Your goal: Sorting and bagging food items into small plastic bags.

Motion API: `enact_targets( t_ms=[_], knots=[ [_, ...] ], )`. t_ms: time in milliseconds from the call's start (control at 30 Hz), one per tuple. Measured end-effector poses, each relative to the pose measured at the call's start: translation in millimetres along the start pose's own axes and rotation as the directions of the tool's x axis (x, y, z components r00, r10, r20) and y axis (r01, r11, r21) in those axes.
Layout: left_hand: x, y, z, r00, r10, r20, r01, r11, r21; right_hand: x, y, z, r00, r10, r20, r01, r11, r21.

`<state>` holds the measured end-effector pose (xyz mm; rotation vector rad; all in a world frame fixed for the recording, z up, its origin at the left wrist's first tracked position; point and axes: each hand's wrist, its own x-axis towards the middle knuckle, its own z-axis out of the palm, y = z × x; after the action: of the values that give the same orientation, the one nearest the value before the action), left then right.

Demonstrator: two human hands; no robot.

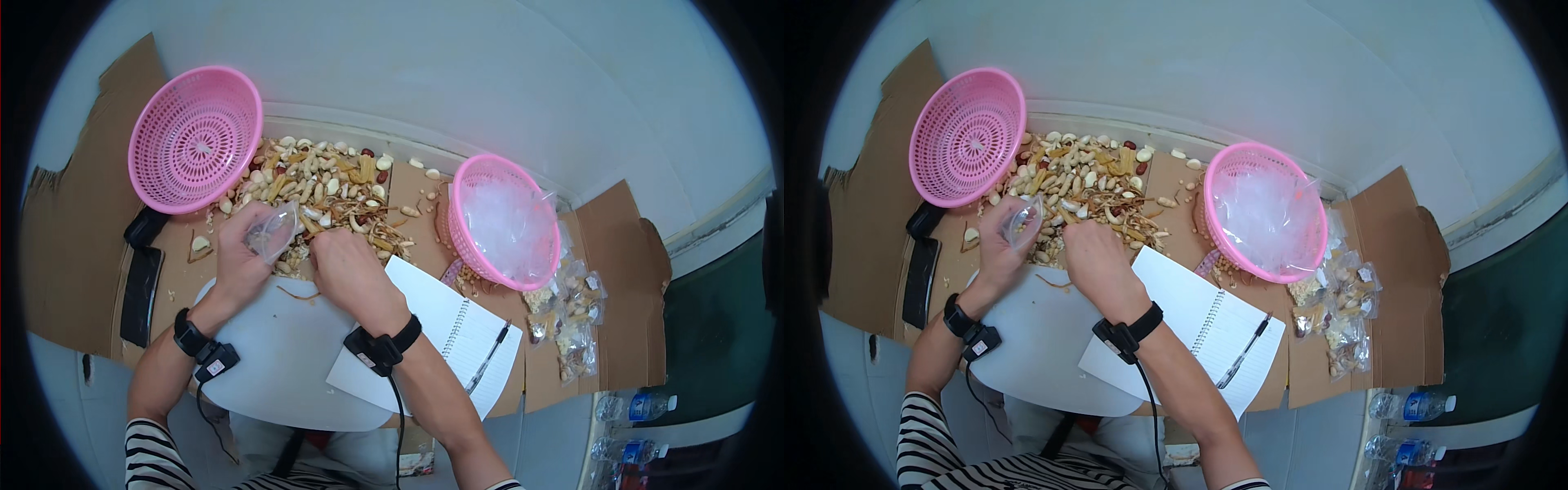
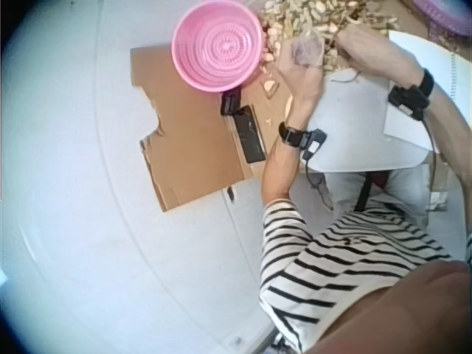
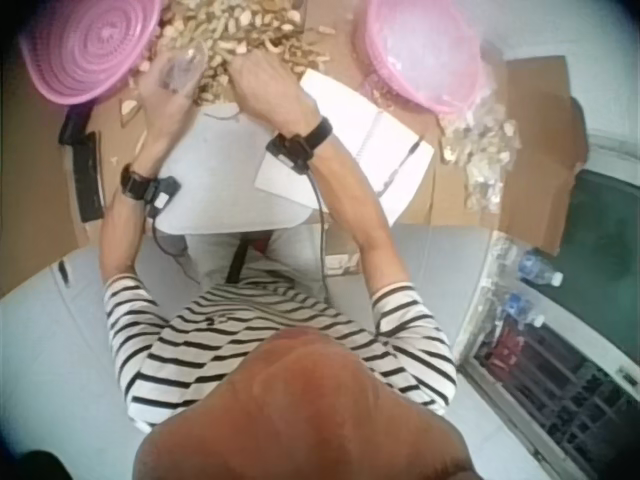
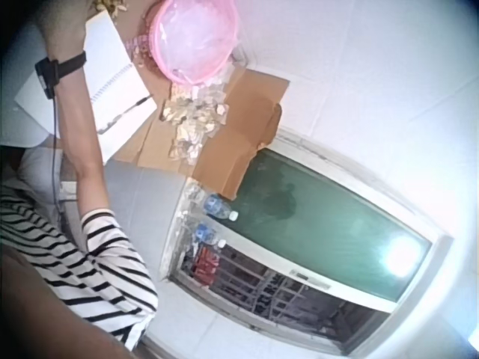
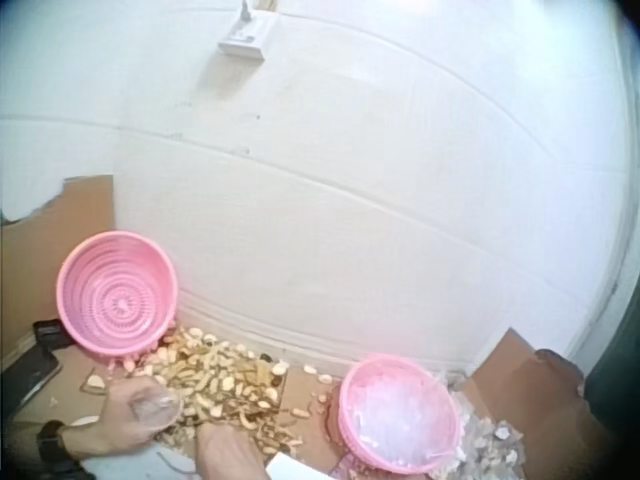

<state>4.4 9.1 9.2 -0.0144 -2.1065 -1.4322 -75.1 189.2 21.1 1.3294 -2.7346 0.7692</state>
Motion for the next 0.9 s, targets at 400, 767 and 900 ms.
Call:
enact_targets(
  t_ms=[400,767,900],
  knots=[
    [-1.4,-11.0,10.4,0.994,0.112,0.002,-0.111,0.992,-0.063,-7.8,-3.5,-88.9,0.995,0.104,-0.008,-0.083,0.839,0.537],
    [-14.4,13.3,4.6,0.942,0.199,0.272,-0.185,0.98,-0.075,-29.5,-88.1,-88.8,0.964,-0.007,-0.265,0.021,0.999,0.048],
    [-17.8,5.6,16.1,0.938,0.126,0.322,-0.046,0.969,-0.244,-35.5,-94.2,-82.8,0.972,-0.05,-0.231,0.059,0.998,0.035]
  ],
)
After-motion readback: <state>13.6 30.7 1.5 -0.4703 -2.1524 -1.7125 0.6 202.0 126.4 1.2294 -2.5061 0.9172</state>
